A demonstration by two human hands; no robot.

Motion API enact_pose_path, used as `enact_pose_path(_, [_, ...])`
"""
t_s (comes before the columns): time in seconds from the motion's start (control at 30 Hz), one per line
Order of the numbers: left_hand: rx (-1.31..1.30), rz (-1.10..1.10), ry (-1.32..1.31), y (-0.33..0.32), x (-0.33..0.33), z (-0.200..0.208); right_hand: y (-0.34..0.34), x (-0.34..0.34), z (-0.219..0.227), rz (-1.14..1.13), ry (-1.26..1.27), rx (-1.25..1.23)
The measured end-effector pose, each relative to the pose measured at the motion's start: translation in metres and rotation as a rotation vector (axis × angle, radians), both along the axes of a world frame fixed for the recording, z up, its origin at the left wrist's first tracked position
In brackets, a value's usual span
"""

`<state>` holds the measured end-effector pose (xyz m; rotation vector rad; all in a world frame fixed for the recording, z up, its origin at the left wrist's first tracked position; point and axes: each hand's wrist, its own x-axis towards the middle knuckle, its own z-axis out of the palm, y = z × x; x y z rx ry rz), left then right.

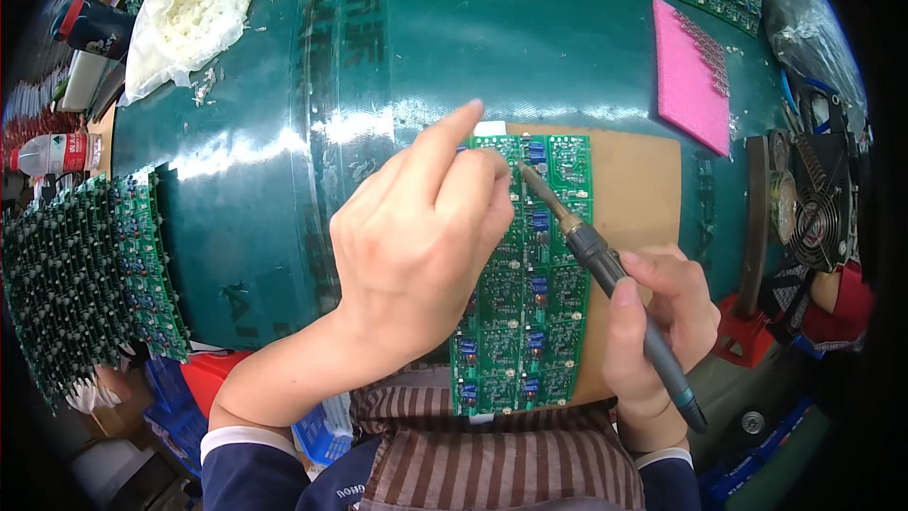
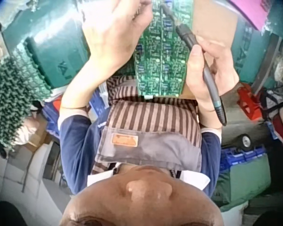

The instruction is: The person inserts small components into a circuit board, covers the board with cardboard, flips it over, and solders the component pins using a soldering iron.

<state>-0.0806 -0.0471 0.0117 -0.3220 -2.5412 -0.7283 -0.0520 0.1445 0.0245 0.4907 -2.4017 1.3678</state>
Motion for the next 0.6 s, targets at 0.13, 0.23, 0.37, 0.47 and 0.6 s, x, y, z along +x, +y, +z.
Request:
enact_pose_path(0.13, [-0.025, 0.058, -0.114, 0.0033, -0.0001, 0.0017, 0.0007, -0.0012, 0.0032, 0.023, -0.034, 0.022])
enact_pose_path(0.23, [-0.035, 0.072, -0.111, 0.0039, -0.0001, -0.0001, 0.0005, -0.0014, 0.0027, 0.045, -0.027, 0.019])
enact_pose_path(0.37, [-0.037, 0.086, -0.123, 0.0055, 0.0019, 0.0025, 0.0033, -0.0003, 0.0011, 0.057, -0.019, 0.027])
enact_pose_path(0.47, [-0.035, 0.077, -0.119, 0.0042, 0.0005, -0.0021, 0.0029, -0.0002, -0.0006, 0.062, -0.013, 0.023])
enact_pose_path(0.6, [-0.024, 0.051, -0.129, 0.0035, 0.0002, -0.0042, 0.0033, 0.0006, 0.0002, 0.074, 0.016, 0.04])
